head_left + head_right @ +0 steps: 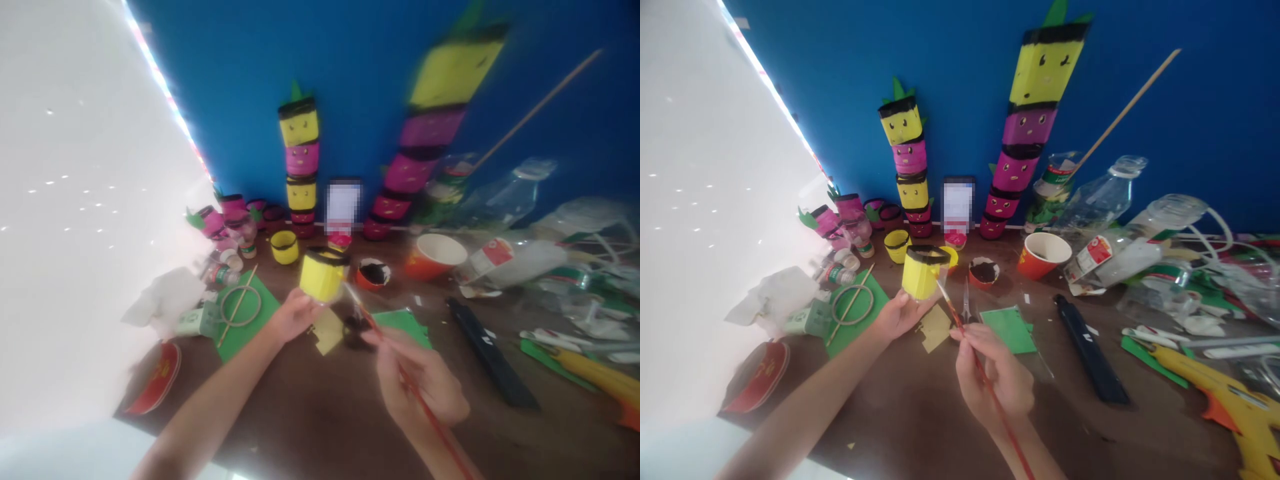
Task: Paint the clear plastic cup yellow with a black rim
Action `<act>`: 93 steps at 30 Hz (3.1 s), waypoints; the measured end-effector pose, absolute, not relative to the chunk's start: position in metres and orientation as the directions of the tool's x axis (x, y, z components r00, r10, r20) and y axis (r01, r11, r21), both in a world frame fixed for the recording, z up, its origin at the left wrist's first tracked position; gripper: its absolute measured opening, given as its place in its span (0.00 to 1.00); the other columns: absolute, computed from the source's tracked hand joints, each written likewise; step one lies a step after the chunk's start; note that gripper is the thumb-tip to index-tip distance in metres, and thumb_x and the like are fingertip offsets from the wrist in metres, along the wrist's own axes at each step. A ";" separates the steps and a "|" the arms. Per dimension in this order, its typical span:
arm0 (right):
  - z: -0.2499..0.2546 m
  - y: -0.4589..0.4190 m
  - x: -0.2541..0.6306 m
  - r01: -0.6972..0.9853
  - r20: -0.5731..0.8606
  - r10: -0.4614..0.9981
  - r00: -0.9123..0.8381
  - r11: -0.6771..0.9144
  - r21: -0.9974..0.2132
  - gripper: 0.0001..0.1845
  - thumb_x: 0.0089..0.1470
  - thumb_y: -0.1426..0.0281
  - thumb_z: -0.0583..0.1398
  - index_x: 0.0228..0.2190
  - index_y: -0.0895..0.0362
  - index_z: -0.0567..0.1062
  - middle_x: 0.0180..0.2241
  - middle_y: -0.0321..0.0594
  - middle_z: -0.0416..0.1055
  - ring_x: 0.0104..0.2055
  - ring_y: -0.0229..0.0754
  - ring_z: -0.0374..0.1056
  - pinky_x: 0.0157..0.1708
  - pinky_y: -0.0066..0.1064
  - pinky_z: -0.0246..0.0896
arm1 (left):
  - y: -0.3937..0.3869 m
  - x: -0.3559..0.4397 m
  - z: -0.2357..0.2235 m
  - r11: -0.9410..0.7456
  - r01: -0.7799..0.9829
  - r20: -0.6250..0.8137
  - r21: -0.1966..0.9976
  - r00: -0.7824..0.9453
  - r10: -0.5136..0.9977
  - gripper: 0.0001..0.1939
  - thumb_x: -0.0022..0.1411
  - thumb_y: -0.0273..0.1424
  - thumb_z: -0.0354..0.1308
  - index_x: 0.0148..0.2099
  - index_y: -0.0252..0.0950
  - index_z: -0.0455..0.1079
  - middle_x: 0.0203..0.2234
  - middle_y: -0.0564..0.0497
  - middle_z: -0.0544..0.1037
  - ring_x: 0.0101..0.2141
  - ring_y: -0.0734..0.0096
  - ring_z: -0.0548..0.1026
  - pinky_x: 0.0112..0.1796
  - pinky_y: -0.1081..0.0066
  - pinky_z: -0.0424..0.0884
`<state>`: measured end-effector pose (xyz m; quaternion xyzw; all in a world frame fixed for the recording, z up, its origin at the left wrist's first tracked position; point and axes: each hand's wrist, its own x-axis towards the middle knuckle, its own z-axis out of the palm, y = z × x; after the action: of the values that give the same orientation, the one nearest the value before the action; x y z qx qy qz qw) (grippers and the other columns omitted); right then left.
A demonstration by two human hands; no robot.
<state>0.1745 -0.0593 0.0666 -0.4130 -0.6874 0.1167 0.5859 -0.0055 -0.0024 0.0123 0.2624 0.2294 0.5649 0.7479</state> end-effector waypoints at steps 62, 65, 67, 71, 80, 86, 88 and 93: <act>0.073 -0.056 0.169 0.464 0.814 0.576 -0.073 0.743 -0.483 0.15 0.43 0.84 0.60 0.33 0.57 0.73 0.27 0.37 0.73 0.29 0.37 0.72 0.32 0.28 0.70 | 0.001 -0.007 0.021 0.234 -0.860 -0.125 0.454 0.198 0.972 0.31 0.51 0.29 0.58 0.57 0.28 0.59 0.50 0.39 0.71 0.55 0.56 0.64 0.58 0.60 0.56; 0.071 -0.055 0.169 0.433 0.817 0.570 -0.092 0.761 -0.482 0.16 0.42 0.85 0.60 0.34 0.57 0.73 0.27 0.37 0.73 0.29 0.37 0.72 0.32 0.28 0.70 | 0.001 -0.009 0.018 0.237 -0.860 -0.137 0.452 0.195 0.971 0.31 0.50 0.29 0.58 0.57 0.28 0.59 0.50 0.39 0.71 0.55 0.57 0.65 0.57 0.61 0.58; 0.069 -0.055 0.169 0.425 0.819 0.564 -0.105 0.770 -0.476 0.16 0.42 0.85 0.60 0.34 0.57 0.73 0.27 0.38 0.73 0.30 0.37 0.72 0.33 0.29 0.70 | 0.001 -0.010 0.015 0.238 -0.863 -0.141 0.446 0.195 0.971 0.31 0.50 0.30 0.59 0.57 0.29 0.59 0.50 0.40 0.71 0.54 0.57 0.66 0.57 0.61 0.58; 0.068 -0.055 0.167 0.414 0.801 0.587 -0.122 0.763 -0.496 0.16 0.43 0.85 0.60 0.34 0.58 0.73 0.28 0.38 0.74 0.30 0.37 0.72 0.34 0.29 0.70 | 0.001 -0.010 0.014 0.244 -0.856 -0.144 0.455 0.199 0.969 0.31 0.49 0.30 0.60 0.56 0.29 0.60 0.50 0.40 0.71 0.54 0.57 0.65 0.57 0.61 0.58; 0.069 -0.055 0.170 0.364 0.824 0.552 -0.128 0.799 -0.479 0.15 0.42 0.86 0.58 0.33 0.59 0.72 0.26 0.39 0.71 0.28 0.38 0.71 0.31 0.31 0.70 | 0.002 -0.008 0.019 0.236 -0.850 -0.129 0.471 0.199 0.972 0.31 0.48 0.32 0.61 0.55 0.29 0.61 0.51 0.38 0.71 0.54 0.55 0.65 0.57 0.61 0.58; 0.067 -0.056 0.169 0.382 0.814 0.566 -0.132 0.786 -0.486 0.16 0.42 0.86 0.59 0.34 0.59 0.72 0.28 0.40 0.72 0.31 0.38 0.71 0.32 0.31 0.70 | 0.002 -0.009 0.016 0.244 -0.839 -0.136 0.486 0.204 0.970 0.32 0.46 0.33 0.63 0.54 0.27 0.62 0.49 0.38 0.72 0.55 0.53 0.65 0.57 0.61 0.57; 0.067 -0.056 0.169 0.371 0.806 0.571 -0.154 0.790 -0.489 0.16 0.42 0.86 0.59 0.34 0.59 0.72 0.28 0.39 0.72 0.30 0.38 0.71 0.32 0.31 0.70 | 0.002 -0.009 0.016 0.247 -0.837 -0.143 0.488 0.203 0.969 0.31 0.46 0.33 0.62 0.53 0.27 0.63 0.49 0.38 0.72 0.55 0.53 0.64 0.57 0.60 0.57; 0.070 -0.057 0.168 0.369 0.817 0.565 -0.112 0.787 -0.494 0.15 0.43 0.86 0.59 0.33 0.59 0.73 0.27 0.38 0.71 0.30 0.37 0.71 0.32 0.30 0.70 | 0.001 -0.008 0.017 0.247 -0.838 -0.157 0.486 0.195 0.968 0.28 0.48 0.33 0.60 0.52 0.28 0.64 0.50 0.38 0.71 0.57 0.54 0.62 0.58 0.60 0.56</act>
<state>0.1684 -0.0571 0.0696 -0.3153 -0.7409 0.0834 0.5872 -0.0085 0.0011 0.0174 0.1481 0.2197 0.5953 0.7585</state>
